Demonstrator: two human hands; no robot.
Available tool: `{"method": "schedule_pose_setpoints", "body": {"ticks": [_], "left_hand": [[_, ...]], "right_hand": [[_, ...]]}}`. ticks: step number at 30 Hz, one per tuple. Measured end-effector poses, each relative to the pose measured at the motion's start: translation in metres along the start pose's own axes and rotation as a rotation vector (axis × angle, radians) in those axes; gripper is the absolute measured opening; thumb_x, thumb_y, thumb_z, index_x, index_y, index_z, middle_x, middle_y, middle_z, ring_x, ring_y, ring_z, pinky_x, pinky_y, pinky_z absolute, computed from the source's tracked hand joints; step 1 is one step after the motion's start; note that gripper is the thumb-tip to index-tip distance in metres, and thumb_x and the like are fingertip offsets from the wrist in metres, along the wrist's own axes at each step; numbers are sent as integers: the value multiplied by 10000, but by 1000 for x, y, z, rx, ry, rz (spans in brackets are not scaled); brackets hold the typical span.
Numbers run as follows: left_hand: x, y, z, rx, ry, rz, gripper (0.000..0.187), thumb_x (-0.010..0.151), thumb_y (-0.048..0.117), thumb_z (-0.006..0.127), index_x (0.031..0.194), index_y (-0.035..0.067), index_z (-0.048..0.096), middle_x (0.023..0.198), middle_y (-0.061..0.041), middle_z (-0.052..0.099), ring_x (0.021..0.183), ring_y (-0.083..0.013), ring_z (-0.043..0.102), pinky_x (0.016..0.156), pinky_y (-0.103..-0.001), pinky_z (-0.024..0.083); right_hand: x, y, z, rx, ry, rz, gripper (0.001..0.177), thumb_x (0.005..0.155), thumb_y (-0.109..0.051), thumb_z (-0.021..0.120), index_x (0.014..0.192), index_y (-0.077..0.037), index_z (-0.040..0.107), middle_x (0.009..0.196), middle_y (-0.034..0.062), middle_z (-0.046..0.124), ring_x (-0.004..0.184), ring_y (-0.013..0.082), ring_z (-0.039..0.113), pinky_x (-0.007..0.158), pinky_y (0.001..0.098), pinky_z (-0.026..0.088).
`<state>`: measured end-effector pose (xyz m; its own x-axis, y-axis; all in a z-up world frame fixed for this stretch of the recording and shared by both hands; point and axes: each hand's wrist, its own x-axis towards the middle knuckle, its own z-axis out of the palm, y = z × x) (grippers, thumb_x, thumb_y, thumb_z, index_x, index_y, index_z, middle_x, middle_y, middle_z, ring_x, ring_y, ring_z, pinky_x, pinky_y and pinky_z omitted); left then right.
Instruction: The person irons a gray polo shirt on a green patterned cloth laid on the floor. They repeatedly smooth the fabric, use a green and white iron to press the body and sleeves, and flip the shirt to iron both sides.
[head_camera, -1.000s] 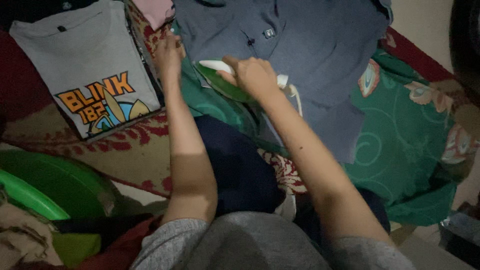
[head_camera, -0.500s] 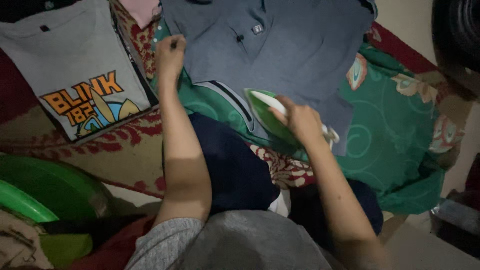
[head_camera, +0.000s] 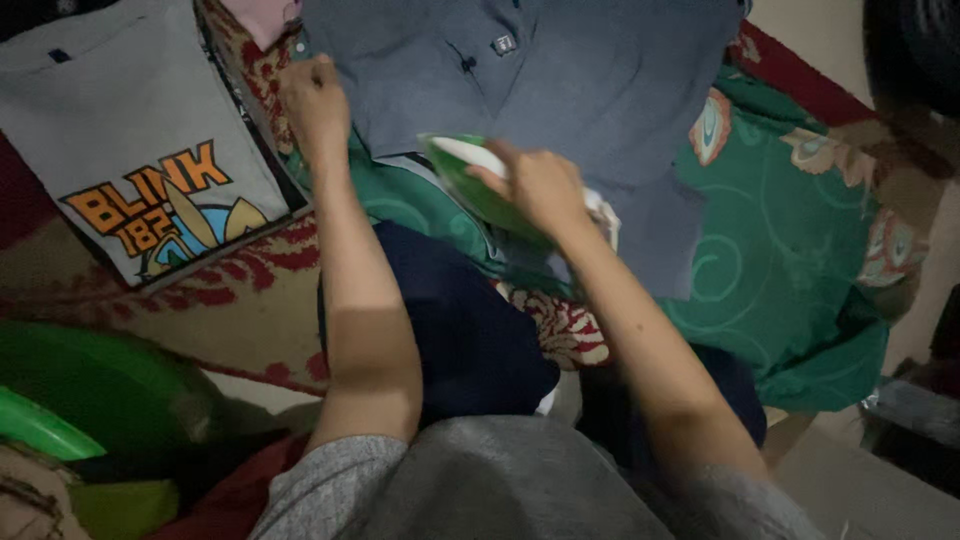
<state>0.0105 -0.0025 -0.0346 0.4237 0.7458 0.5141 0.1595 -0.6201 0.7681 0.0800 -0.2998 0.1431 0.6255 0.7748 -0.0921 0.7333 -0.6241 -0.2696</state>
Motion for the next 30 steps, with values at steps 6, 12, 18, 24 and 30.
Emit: {"method": "schedule_pose_setpoints", "body": {"ticks": [6, 12, 18, 24, 30], "left_hand": [[0, 0, -1, 108, -202, -365, 377, 1071, 220, 579, 884, -100, 649, 922, -226, 620, 942, -389, 598, 853, -523, 445], [-8, 10, 1, 153, -213, -312, 334, 1043, 262, 595, 1039, -49, 719, 1142, -211, 576, 1052, -379, 590, 918, -486, 471], [-19, 5, 0, 155, -236, -290, 388, 1064, 279, 615, 1170, -91, 670, 1310, -247, 547, 1203, -421, 567, 1066, -490, 440], [-24, 16, -5, 116, -132, -144, 515, 1078, 218, 645, 1458, -92, 488, 1445, -283, 404, 1340, -445, 444, 1122, -513, 384], [-40, 64, -13, 77, -120, -28, 454, 1083, 152, 651, 1482, 11, 484, 1524, -218, 390, 1432, -393, 442, 1207, -484, 408]], "right_hand": [[50, -43, 10, 67, 72, -199, 491, 989, -579, 609, 1245, -171, 704, 804, 185, 743, 747, 383, 734, 668, 507, 574], [37, -33, 3, 39, 63, -200, 488, 940, -585, 641, 1221, -192, 714, 779, 193, 738, 732, 398, 721, 653, 518, 564], [-41, 32, -15, 16, -20, 25, 516, 947, -607, 601, 1281, -227, 705, 789, 196, 733, 709, 397, 723, 678, 510, 576], [-139, 63, -24, -20, 44, 255, 502, 968, -601, 607, 1287, -229, 716, 801, 204, 737, 749, 423, 715, 680, 533, 563], [-166, 37, -4, 31, 96, 209, 503, 950, -579, 614, 1266, -202, 718, 763, 212, 727, 713, 432, 712, 654, 533, 564]]}}
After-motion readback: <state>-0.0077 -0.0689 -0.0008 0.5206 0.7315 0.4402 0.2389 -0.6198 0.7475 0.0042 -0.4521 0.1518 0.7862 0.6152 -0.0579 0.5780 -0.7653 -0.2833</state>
